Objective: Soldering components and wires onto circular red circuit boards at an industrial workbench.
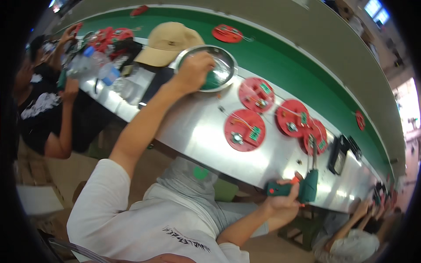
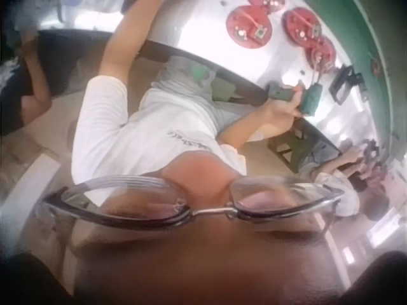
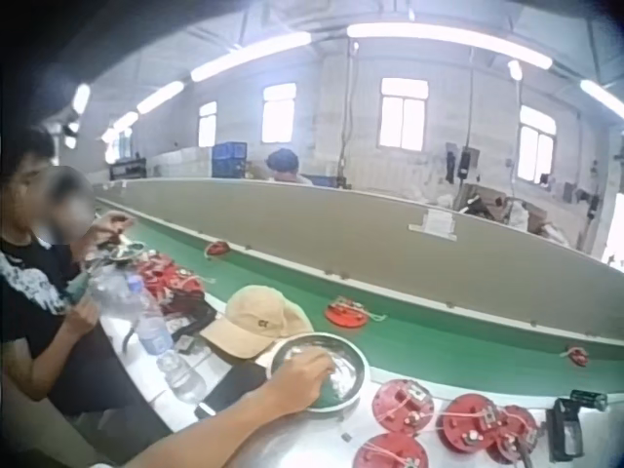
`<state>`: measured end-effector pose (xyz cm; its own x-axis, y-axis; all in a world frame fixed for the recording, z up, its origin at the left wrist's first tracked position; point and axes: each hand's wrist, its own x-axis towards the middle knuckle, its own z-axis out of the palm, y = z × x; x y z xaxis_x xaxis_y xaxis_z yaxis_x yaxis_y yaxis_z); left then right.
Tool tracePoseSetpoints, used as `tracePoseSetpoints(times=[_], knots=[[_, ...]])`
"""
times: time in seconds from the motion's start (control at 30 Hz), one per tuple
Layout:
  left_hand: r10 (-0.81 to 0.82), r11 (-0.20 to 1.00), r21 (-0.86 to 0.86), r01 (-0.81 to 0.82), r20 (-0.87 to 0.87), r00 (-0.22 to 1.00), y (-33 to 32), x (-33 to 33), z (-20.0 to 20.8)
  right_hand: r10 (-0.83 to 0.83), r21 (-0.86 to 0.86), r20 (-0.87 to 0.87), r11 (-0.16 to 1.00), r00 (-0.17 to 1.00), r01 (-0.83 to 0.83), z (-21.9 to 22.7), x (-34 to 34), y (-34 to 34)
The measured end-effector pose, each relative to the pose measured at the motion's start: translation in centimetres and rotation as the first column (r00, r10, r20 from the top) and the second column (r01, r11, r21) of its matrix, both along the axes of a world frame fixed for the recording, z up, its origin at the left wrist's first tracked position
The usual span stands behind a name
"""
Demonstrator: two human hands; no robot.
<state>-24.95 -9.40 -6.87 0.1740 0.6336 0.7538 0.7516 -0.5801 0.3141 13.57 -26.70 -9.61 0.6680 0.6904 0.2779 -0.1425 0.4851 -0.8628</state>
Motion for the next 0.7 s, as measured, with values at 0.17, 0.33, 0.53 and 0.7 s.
tracePoseSetpoints(times=[0.17, 0.33, 0.53, 0.7], knots=[[-0.006, 0.998, 0.065, 0.003, 0.037, 0.999, 0.2, 1.0, 0.0, -0.035, -0.052, -0.024, 0.998, 0.999, 0.034, -0.2, 1.2, -0.6], [-0.033, 0.994, 0.106, 0.029, 0.033, 0.999, 0.0, 1.2, 0.6, -0.034, -0.014, 0.136, 0.999, 0.99, 0.037, 0.2, 1.1, -0.4], [0.019, 0.998, -0.061, -0.007, 0.191, 0.981, -0.6, 1.1, 1.6, -0.021, 0.0, 0.109, 1.0, 0.994, 0.021, 0.4, 0.6, -1.0], [0.003, 0.949, -0.314, 0.002, 0.014, 1.0, 0.6, 2.1, 3.3, 0.025, 0.032, 0.066, 0.999, 0.998, -0.027, 0.1, 0.5, -0.7]])
